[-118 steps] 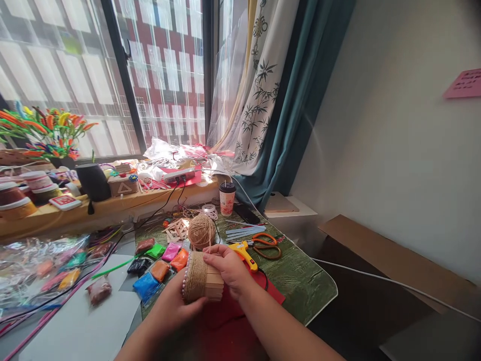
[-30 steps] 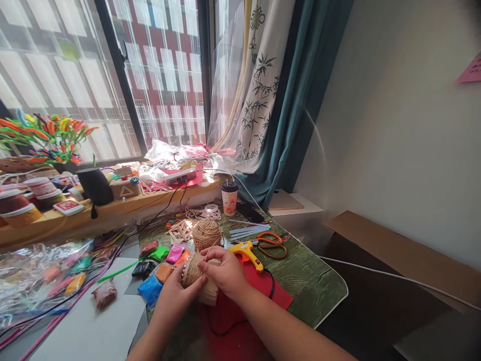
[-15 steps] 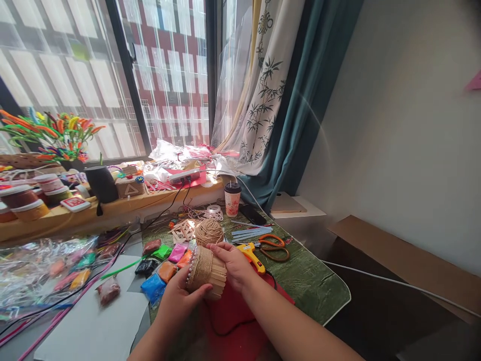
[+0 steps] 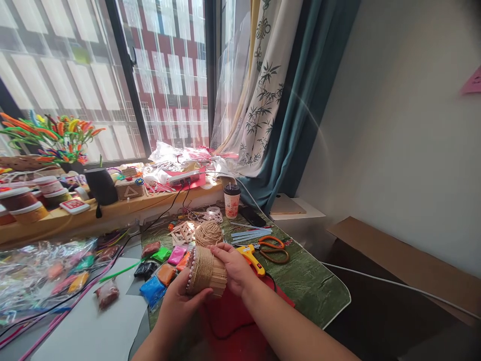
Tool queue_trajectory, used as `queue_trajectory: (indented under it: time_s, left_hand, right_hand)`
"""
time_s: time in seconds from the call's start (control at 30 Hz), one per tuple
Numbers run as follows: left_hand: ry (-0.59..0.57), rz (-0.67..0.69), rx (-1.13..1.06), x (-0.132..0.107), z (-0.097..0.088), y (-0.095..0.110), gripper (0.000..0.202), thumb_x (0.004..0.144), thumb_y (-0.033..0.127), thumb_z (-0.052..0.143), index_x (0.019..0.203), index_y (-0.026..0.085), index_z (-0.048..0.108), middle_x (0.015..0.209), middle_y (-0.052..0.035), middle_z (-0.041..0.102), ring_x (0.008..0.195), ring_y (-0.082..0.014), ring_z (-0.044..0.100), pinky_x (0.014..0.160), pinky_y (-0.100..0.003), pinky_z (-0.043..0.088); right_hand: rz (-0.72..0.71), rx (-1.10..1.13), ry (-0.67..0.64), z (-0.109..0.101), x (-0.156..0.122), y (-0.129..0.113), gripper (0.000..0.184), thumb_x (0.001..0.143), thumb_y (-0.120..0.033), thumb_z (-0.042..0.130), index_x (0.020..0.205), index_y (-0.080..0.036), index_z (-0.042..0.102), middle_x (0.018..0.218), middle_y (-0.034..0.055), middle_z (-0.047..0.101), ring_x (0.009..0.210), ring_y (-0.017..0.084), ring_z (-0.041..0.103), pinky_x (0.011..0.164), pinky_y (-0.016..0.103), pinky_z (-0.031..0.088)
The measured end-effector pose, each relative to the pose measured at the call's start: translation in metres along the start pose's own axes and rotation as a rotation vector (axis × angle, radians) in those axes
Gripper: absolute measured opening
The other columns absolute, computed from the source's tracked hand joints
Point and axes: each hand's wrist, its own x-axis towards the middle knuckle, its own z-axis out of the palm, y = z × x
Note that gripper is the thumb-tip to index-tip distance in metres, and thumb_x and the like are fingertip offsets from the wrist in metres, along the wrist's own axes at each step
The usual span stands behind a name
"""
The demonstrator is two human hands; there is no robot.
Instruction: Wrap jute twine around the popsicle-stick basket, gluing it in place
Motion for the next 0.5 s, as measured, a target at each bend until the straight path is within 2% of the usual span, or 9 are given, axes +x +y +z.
queue_trajectory:
  time_s: [0.1, 0.23, 0.5]
  left_hand:
    - [0.004, 0.007, 0.001, 0.000, 0.000, 0.003, 0.038, 0.074, 0.033, 0.087, 0.107, 0.018, 0.076, 0.105, -0.0074, 0.081, 0.096, -0.0300, 0.074, 0.086, -0.037, 0.061]
    - [-0.035, 0.009, -0.054, 0.001, -0.001, 0.017, 0.038, 0.073, 0.032, 0.088, 0.107, 0.020, 0.076, 0.104, -0.0060, 0.082, 0.095, -0.0296, 0.075, 0.085, -0.036, 0.062]
    - [-0.052, -0.087, -0.240, 0.001, -0.002, 0.025, 0.050, 0.060, 0.031, 0.095, 0.107, 0.020, 0.079, 0.102, -0.0066, 0.084, 0.097, -0.0320, 0.077, 0.083, -0.035, 0.065]
  right_hand:
    - [0.006, 0.025, 0.024, 0.001, 0.000, 0.004, 0.052, 0.045, -0.039, 0.099, 0.075, -0.020, 0.061, 0.072, -0.0023, 0.070, 0.069, 0.016, 0.064, 0.067, 0.029, 0.049]
    - [0.081, 0.047, -0.020, -0.003, 0.003, 0.002, 0.051, 0.045, -0.034, 0.100, 0.075, -0.020, 0.061, 0.071, -0.0015, 0.071, 0.070, 0.017, 0.066, 0.069, 0.030, 0.049]
    - [0.202, 0.075, -0.212, -0.023, 0.006, -0.007, 0.043, 0.053, -0.029, 0.099, 0.078, -0.016, 0.066, 0.076, 0.0000, 0.073, 0.071, 0.016, 0.067, 0.075, 0.032, 0.050]
